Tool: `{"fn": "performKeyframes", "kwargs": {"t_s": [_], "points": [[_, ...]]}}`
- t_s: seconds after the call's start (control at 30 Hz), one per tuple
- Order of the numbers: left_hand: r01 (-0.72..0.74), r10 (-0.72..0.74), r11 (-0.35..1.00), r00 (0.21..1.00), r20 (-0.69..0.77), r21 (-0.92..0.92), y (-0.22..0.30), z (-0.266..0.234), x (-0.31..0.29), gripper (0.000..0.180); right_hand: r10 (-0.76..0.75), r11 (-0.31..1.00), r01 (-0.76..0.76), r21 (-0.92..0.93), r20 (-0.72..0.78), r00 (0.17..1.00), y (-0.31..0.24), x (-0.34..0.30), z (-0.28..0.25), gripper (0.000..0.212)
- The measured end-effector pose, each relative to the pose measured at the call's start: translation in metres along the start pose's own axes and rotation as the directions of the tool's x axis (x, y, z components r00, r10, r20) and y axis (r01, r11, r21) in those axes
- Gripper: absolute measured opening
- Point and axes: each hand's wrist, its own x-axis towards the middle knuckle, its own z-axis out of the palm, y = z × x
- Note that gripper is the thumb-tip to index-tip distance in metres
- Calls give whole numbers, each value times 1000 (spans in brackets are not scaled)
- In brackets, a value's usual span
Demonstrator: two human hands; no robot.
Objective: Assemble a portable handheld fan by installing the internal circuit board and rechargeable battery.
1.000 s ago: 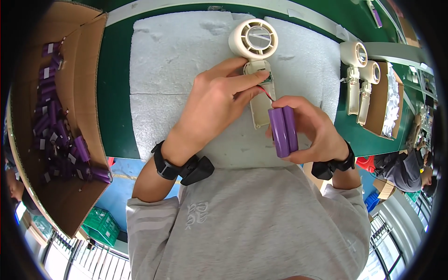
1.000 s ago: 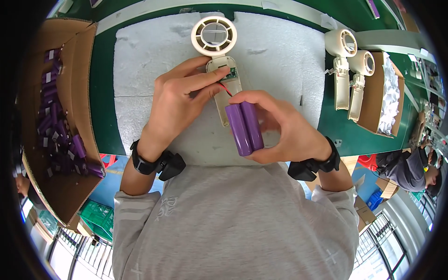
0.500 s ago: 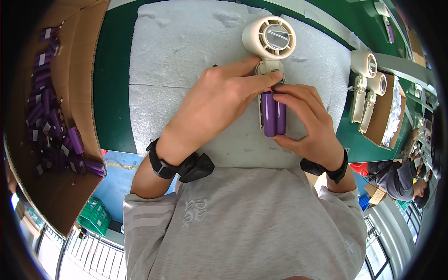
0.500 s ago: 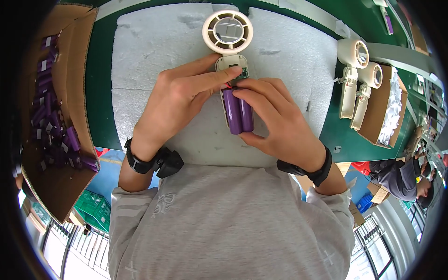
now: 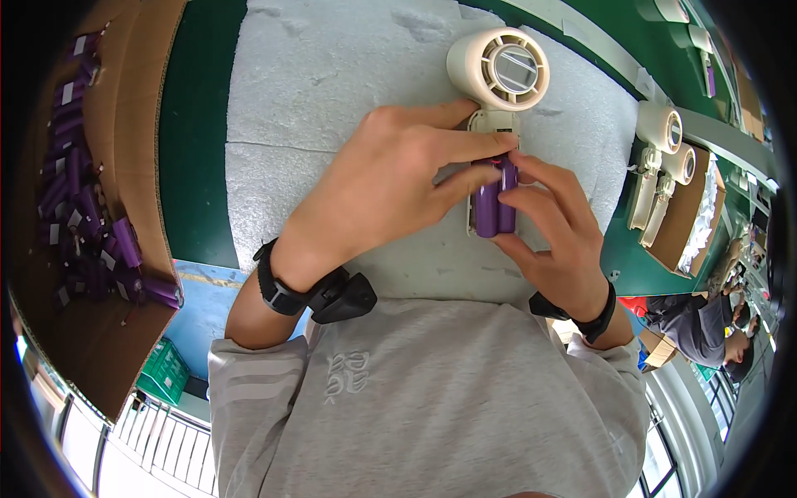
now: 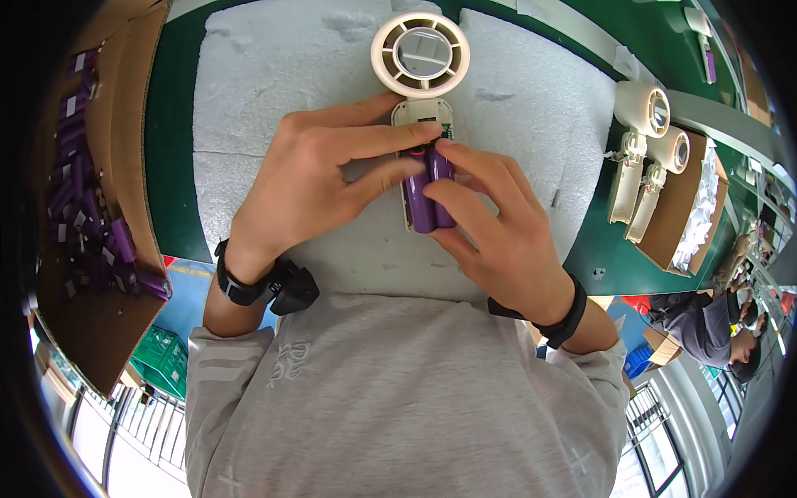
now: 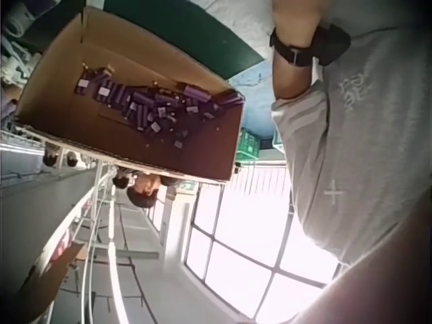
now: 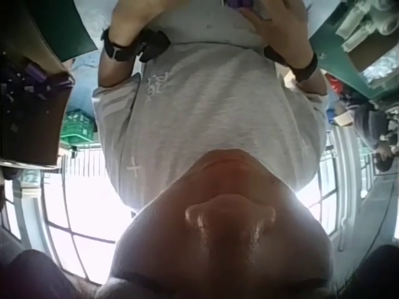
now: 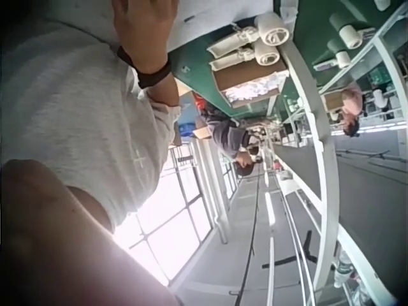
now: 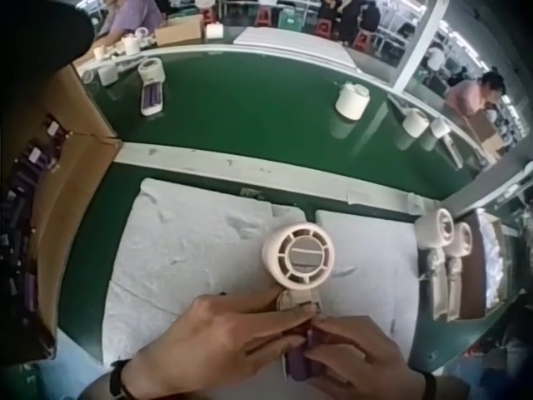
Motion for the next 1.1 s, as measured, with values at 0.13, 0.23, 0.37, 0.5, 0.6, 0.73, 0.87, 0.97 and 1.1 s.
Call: {"fn": "performKeyframes", "kwargs": {"t_s": [0.13, 0.23, 0.37, 0.5, 0.6, 0.73, 0.87, 0.97, 1.1], "points": [[-19, 18, 999, 1000, -23, -38, 1, -1, 4, 37, 88, 996, -88, -20, 25, 996, -2, 9, 0, 61], [29, -29, 996, 1000, -3, -88, -1, -1, 5, 42, 146, 982, -147, 117, 17, 989, 1, 16, 0, 70], [73, -72, 991, 997, 13, -114, 5, -2, 5, 43, 77, 993, -82, 91, 53, 996, 2, 18, -7, 68], [78, -77, 980, 997, 12, -181, 5, -2, 4, 42, -24, 999, 26, -24, 73, 997, -1, 13, -8, 67], [48, -42, 984, 998, 39, -172, 2, -5, 3, 45, -24, 997, 28, -74, 63, 998, -4, 12, -7, 66], [20, -21, 999, 999, -37, -29, 13, -3, -1, 49, -42, 991, 49, -122, 56, 998, -3, 14, -11, 63], [51, -27, 991, 981, -192, 122, 15, -9, 0, 51, -118, 925, 64, -374, -122, 986, 30, 64, -6, 59], [0, -5, 1000, 981, -195, -23, 25, -23, -3, 48, -27, 800, -139, -583, -266, 963, 82, 159, -30, 54], [-307, 314, 800, 946, -77, -515, 83, -67, -10, 41, 198, 526, -530, -665, -510, 837, 191, 228, -111, 73]]}}
